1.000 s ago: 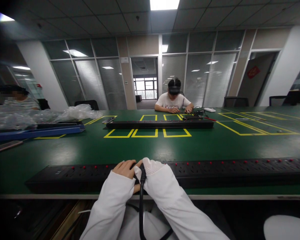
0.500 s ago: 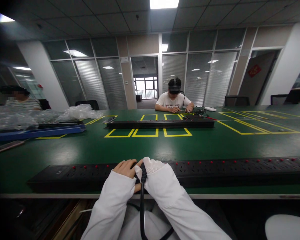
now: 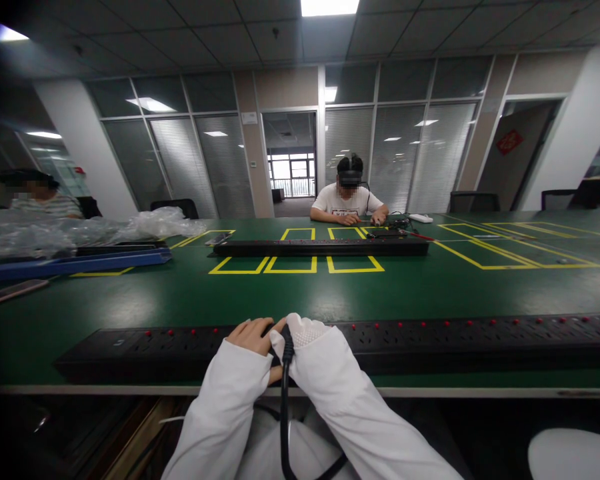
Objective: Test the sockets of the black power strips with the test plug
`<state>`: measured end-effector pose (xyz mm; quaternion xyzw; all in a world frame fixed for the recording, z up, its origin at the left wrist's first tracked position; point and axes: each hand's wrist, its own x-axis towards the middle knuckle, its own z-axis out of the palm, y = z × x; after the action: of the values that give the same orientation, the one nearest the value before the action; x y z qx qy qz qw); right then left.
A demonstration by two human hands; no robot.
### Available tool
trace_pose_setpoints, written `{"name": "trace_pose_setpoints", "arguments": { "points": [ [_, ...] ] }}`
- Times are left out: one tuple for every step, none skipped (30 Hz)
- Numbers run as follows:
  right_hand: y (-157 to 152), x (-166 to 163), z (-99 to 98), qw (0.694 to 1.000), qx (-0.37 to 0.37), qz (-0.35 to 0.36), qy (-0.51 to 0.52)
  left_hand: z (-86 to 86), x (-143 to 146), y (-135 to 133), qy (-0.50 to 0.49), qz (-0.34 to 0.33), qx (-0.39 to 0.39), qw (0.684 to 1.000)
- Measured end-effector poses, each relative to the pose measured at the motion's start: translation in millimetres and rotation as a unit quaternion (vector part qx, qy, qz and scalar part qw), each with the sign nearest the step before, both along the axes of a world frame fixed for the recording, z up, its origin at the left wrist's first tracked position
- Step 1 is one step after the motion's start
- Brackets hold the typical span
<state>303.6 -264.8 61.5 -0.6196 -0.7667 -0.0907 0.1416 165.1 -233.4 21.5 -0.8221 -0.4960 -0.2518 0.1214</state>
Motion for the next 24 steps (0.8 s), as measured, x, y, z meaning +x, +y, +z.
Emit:
{"name": "trace_pose_setpoints", "arguments": {
  "points": [
    [0.0,-0.1,0.1,1.000,0.000,0.001,0.000,0.0,0.0,0.0,0.001,0.000,-0.002,1.000],
    [-0.1,-0.2,0.3,1.000,0.000,0.002,0.001,-0.2,0.0,0.2,0.001,0.000,-0.004,1.000],
    [-0.1,-0.3,0.5,1.000,0.000,0.002,0.002,-0.5,-0.2,0.4,0.002,0.000,-0.005,1.000],
    [-0.2,-0.3,0.7,1.000,0.000,0.002,0.002,-0.8,-0.3,0.7,0.002,-0.001,-0.006,1.000],
    [-0.2,-0.4,0.8,1.000,0.001,0.002,0.003,-1.2,-0.5,1.0,0.003,-0.001,-0.007,1.000],
    [-0.3,-0.5,0.8,1.000,0.001,0.002,0.004,-1.4,-0.7,1.2,0.004,-0.002,-0.007,1.000],
    [-0.3,-0.5,0.7,1.000,0.000,0.002,0.005,-1.5,-0.8,1.4,0.005,-0.002,-0.007,1.000],
    [-0.2,-0.5,0.5,1.000,0.000,0.002,0.006,-1.4,-0.8,1.4,0.006,-0.001,-0.007,1.000],
    [0.0,-0.4,0.2,1.000,0.000,0.002,0.006,-1.0,-0.8,1.3,0.007,-0.001,-0.008,1.000],
    [0.2,-0.4,-0.2,1.000,-0.001,0.001,0.006,-0.5,-0.7,1.0,0.007,0.001,-0.010,1.000],
    [0.5,-0.3,-0.7,1.000,-0.001,0.000,0.007,0.1,-0.6,0.7,0.007,0.002,-0.012,1.000],
    [0.8,-0.3,-1.2,1.000,-0.002,-0.001,0.006,0.8,-0.4,0.4,0.007,0.003,-0.015,1.000],
    [1.2,-0.4,-1.7,1.000,-0.002,-0.002,0.006,1.4,-0.4,0.1,0.007,0.004,-0.017,1.000],
    [1.5,-0.5,-2.2,1.000,-0.002,-0.003,0.006,1.8,-0.3,-0.1,0.008,0.003,-0.019,1.000],
    [1.9,-0.6,-2.6,1.000,-0.003,-0.004,0.006,2.0,-0.4,-0.2,0.008,0.002,-0.021,1.000],
    [2.3,-0.8,-3.0,1.000,-0.003,-0.005,0.006,2.0,-0.6,-0.2,0.008,0.001,-0.021,1.000],
    [2.6,-1.0,-3.3,1.000,-0.003,-0.005,0.006,1.9,-0.8,-0.1,0.007,0.001,-0.021,1.000],
    [2.9,-1.1,-3.5,1.000,-0.003,-0.006,0.006,1.6,-1.0,0.1,0.007,0.000,-0.019,1.000],
    [3.2,-1.2,-3.7,1.000,-0.003,-0.006,0.006,1.2,-1.2,0.4,0.006,0.000,-0.018,1.000],
    [3.4,-1.2,-3.7,1.000,-0.003,-0.006,0.005,0.9,-1.4,0.6,0.006,-0.001,-0.017,1.000],
    [3.6,-1.2,-3.8,1.000,-0.003,-0.006,0.005,0.6,-1.5,0.7,0.006,-0.001,-0.015,1.000],
    [3.7,-1.0,-3.8,1.000,-0.003,-0.005,0.006,0.4,-1.5,0.8,0.006,-0.002,-0.014,1.000],
    [3.8,-0.9,-3.8,1.000,-0.003,-0.004,0.006,0.3,-1.4,0.8,0.006,-0.002,-0.013,1.000],
    [3.8,-0.7,-3.8,1.000,-0.003,-0.003,0.007,0.3,-1.3,0.7,0.006,-0.002,-0.012,1.000]
  ]
}}
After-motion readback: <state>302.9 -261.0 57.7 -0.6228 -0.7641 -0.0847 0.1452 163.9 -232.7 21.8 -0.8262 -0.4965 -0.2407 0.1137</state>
